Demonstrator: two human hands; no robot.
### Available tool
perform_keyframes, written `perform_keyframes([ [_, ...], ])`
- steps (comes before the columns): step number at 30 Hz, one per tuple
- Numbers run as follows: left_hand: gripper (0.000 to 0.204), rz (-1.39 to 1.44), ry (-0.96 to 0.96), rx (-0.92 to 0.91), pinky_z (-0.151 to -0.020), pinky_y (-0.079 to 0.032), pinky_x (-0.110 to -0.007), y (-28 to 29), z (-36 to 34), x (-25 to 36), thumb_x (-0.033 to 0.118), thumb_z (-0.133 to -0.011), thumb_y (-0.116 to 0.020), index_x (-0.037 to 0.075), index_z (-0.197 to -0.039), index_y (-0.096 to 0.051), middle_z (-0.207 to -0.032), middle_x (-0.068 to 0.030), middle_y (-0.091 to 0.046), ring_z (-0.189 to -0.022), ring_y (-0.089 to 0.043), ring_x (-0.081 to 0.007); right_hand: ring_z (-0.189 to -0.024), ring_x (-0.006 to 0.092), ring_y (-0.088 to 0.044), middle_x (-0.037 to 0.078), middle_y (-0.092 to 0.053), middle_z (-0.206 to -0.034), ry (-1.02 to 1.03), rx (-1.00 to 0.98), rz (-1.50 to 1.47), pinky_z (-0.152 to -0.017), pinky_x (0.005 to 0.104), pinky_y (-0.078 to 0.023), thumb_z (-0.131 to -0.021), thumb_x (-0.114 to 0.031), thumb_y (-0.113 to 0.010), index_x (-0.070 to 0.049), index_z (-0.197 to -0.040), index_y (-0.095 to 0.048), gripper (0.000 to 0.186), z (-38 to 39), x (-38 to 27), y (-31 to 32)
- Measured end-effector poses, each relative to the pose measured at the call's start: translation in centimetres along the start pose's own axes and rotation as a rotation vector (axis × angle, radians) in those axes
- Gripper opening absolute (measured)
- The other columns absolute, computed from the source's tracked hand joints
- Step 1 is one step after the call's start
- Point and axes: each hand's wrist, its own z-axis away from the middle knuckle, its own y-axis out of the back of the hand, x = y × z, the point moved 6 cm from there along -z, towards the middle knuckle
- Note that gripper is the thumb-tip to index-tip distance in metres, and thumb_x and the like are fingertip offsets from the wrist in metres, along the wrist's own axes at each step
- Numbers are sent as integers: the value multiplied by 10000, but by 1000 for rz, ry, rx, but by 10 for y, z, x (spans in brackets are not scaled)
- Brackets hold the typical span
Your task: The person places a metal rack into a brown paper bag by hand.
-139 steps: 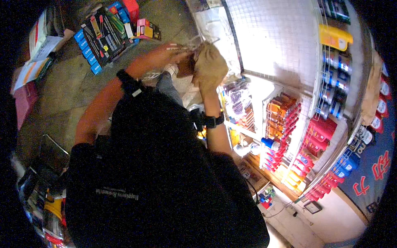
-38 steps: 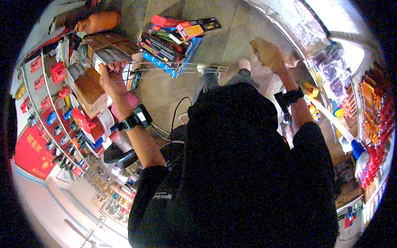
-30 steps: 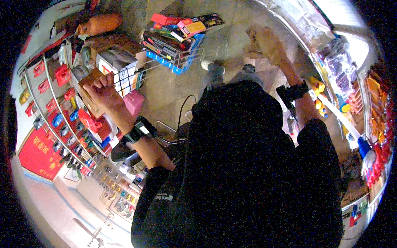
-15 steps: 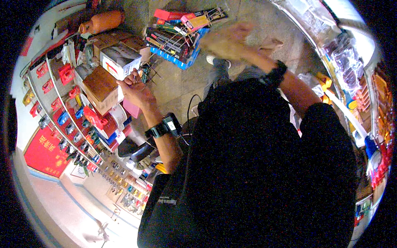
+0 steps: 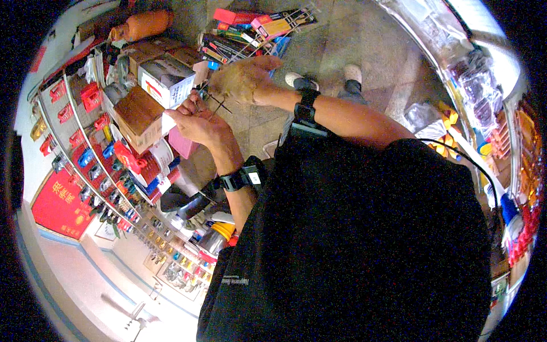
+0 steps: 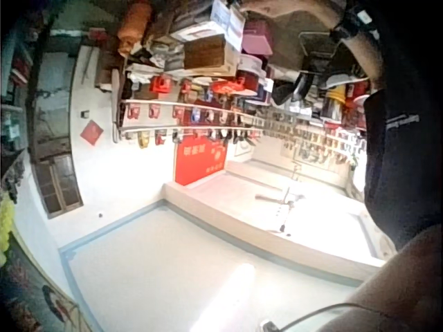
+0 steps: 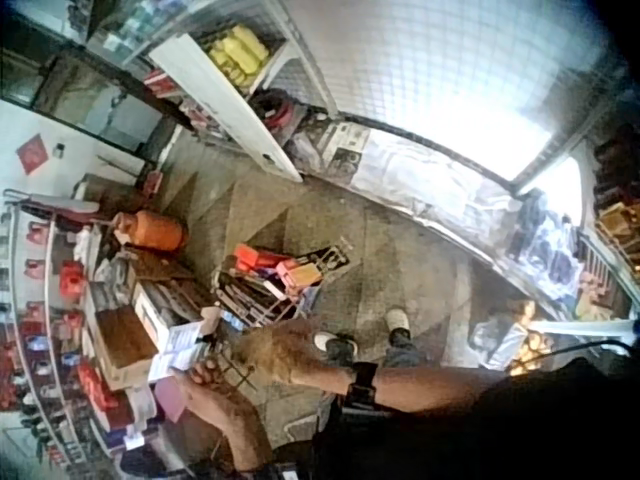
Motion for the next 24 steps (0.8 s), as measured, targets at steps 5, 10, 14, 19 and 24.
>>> perform_keyframes([
  [5, 441, 14, 29, 36, -764, -472, -324, -2, -3, 2, 351, -991, -360, 98, -640, -272, -616, -6, -319, -630, -420, -168, -648, 258, -589, 80, -593, -715, -33, -181, 103, -607, 386, -449, -724, -54, -539, -93, -771, -576, 71, 0, 40, -27],
  [10, 449, 1, 20, -45, -742, -471, -321, -21, 0, 6, 361, -986, -374, 103, -635, -269, -618, -10, -336, -619, -425, -167, -695, 235, -567, 91, -574, -706, -198, -301, -1469, -618, 367, -419, -679, -104, -563, -86, -725, -537, 55, 1, 109, -67],
  [14, 434, -14, 12, -68, -721, -462, -343, -32, -7, 7, 391, -976, -393, 103, -663, -303, -614, -31, -365, -657, -478, -198, -668, 181, -565, 66, -578, -696, -169, -244, -122, -560, 295, -431, -694, -98, -566, -85, -729, -601, 51, -8, 47, -15],
  [19, 451, -89, 41, -27, -692, -451, -311, -34, -6, 13, 391, -977, -388, 105, -640, -300, -616, -37, -395, -650, -481, -198, -606, 179, -517, 17, -552, -672, -84, -246, -101, -553, 283, -430, -767, -232, -582, -59, -732, -592, 176, -15, 63, -47],
  [24, 465, -91, -28, 56, -687, -433, -305, -30, 3, 26, 380, -984, -374, 102, -624, -276, -616, -38, -371, -637, -441, -189, -653, 162, -516, 6, -569, -754, -173, -368, -62, -635, 294, -432, -806, -369, -585, -41, -786, -577, 329, -4, 131, -87],
])
